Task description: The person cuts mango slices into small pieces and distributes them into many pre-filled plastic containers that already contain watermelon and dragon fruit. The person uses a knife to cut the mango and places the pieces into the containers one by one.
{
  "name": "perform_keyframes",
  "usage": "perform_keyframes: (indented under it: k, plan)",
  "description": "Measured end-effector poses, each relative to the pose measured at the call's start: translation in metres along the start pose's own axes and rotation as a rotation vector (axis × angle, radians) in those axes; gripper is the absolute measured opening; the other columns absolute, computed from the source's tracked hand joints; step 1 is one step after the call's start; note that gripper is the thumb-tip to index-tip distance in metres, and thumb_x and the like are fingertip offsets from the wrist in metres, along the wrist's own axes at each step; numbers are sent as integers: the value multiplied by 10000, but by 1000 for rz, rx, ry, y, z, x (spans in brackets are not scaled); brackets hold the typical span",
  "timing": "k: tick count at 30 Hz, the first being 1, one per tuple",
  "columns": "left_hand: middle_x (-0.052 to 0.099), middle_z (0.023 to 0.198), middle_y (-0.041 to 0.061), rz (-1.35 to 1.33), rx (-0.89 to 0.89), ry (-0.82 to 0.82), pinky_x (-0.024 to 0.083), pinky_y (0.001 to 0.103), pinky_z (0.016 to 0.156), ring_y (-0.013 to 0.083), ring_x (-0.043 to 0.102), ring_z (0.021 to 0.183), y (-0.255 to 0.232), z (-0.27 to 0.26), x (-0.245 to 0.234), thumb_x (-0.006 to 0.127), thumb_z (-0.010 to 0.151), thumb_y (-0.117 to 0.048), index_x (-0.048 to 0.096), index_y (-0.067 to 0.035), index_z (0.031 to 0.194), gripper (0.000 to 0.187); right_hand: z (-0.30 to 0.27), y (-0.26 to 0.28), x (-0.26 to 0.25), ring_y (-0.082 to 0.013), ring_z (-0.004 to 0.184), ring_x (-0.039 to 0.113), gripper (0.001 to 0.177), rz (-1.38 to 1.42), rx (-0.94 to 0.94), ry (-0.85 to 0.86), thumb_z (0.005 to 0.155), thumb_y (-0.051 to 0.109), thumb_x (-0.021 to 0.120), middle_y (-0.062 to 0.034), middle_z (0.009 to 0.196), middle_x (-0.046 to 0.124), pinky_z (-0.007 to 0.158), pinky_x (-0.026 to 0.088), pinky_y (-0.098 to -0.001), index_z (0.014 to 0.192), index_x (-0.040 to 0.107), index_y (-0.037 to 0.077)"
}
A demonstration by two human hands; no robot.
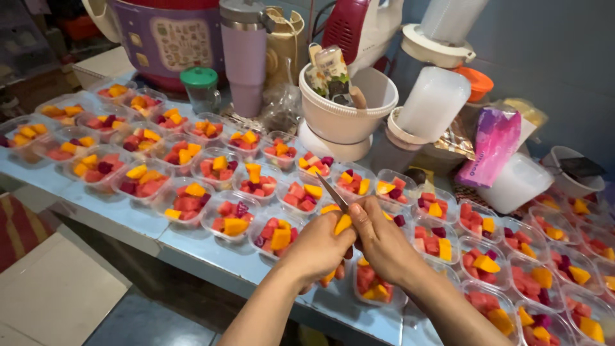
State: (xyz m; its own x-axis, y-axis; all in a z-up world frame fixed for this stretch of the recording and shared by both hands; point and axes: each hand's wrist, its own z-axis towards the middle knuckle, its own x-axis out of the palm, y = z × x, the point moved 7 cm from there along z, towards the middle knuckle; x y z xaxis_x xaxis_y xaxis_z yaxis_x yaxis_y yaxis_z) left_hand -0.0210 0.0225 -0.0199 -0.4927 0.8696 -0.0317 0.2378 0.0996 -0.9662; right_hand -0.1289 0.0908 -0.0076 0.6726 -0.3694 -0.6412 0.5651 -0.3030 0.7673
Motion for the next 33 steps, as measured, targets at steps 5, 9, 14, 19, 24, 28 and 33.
perform_keyframes:
  k: [5,9,14,19,24,28,33]
  plan:
    - [638,730,85,14,47,1,461,345,410,175,596,466,-1,22,-33,570,960,-254,603,27,1008,287,34,14,14,-279,835,679,449,-70,29,-17,1031,493,335,-161,886,666,788,508,-418,1129,496,86]
    - [672,741,106,169,36,-48,504,368,447,199,641,490,-10,38,-84,575,957,-253,610,30,1007,290,78,21,44,-360,759,625,475,-9,141,34,1032,516,352,-194,806,624,703,510,-470,1067,508,68]
    - [682,753,108,212,2,-28,508,374,451,197,648,513,-19,59,-158,578,952,-252,598,-12,1065,267,161,34,72,-255,667,636,515,-226,69,5,1016,584,346,-104,724,628,632,478,-406,1055,509,97]
    - [709,737,88,28,76,-78,486,346,420,198,620,477,-9,88,-219,608,926,-251,640,-52,1060,241,228,33,77,-200,516,530,506,0,261,-22,1016,580,397,-107,681,584,458,424,-362,1099,496,90]
    - [643,697,86,-83,-79,-85,409,365,357,193,585,459,14,104,-258,601,945,-272,598,-41,1022,243,259,41,75,-168,441,469,433,122,394,30,1009,535,409,-73,656,526,394,396,-333,1163,388,131]
    - [634,695,71,-157,-116,-75,343,347,335,181,568,457,20,105,-270,585,920,-238,615,-53,1007,207,268,46,74,-167,433,464,441,40,436,36,1018,501,460,-91,659,545,376,382,-333,1096,366,77]
    - [630,694,82,-225,-149,-57,339,328,329,176,564,457,24,107,-278,570,909,-230,625,-40,972,207,276,39,75,-172,402,504,485,0,420,82,1037,509,420,-132,649,591,349,402,-327,1006,443,26]
